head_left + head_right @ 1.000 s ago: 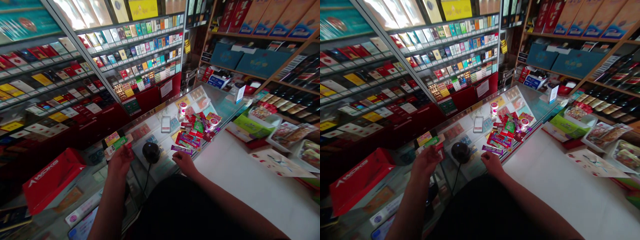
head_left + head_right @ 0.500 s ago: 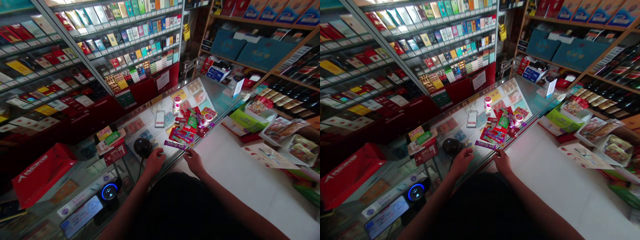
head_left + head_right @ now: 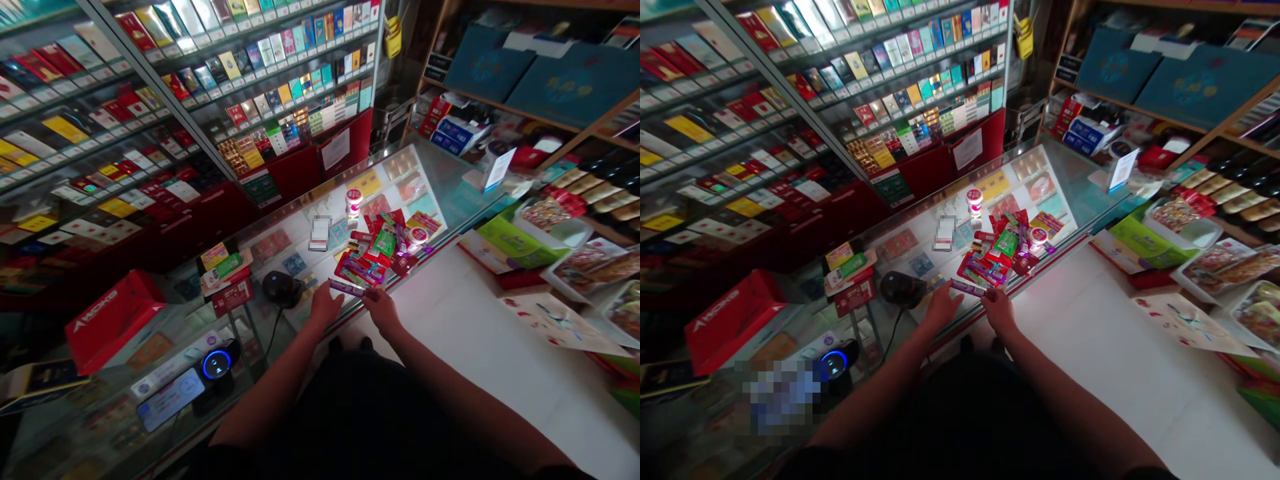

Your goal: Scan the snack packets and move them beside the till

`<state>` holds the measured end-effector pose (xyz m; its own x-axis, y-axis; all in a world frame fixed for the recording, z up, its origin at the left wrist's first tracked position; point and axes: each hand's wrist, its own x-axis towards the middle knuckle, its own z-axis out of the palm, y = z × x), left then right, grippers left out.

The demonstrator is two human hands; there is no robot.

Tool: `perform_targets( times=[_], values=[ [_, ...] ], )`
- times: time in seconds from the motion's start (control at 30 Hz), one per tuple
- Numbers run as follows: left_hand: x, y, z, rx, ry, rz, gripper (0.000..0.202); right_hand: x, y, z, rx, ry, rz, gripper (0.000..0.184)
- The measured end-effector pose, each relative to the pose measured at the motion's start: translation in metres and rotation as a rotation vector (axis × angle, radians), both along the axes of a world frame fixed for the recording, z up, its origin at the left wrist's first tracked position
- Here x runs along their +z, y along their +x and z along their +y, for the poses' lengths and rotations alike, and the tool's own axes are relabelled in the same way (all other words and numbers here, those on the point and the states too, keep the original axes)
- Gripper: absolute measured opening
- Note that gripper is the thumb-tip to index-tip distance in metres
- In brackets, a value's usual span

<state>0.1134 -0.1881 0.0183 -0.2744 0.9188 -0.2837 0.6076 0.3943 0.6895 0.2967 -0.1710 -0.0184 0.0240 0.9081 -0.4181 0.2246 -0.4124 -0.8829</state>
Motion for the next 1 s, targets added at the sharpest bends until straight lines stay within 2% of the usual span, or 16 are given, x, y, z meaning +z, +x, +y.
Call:
perform_targets(
  times=[0.2, 0.43, 0.63, 0.83, 1.0],
  values=[
    [0.001, 0.002, -0.001, 0.118, -0.027, -0.002, 0.042, -0.007, 0.009, 0.000, 0.020, 0.003, 0.022, 0.042],
    [0.014, -0.006, -0.006, 0.228, -0.037, -0.009, 0.021, -0.008, 0.012, -0.003, 0.070, -0.018, -0.067, 0.037],
    [0.036, -0.018, -0.019, 0.277, 0.036, -0.091, 0.010, 0.012, 0.010, -0.005, 0.063, 0.026, -0.026, 0.041],
    [0.058, -0.034, -0.029, 0.235, 0.109, -0.171, 0.031, 0.041, 0.004, -0.004, 0.012, 0.000, 0.162, 0.051],
    [0.084, -0.052, -0.028, 0.148, 0.206, -0.177, 0.032, 0.064, -0.009, -0.003, 0.029, -0.024, 0.242, 0.058]
  ],
)
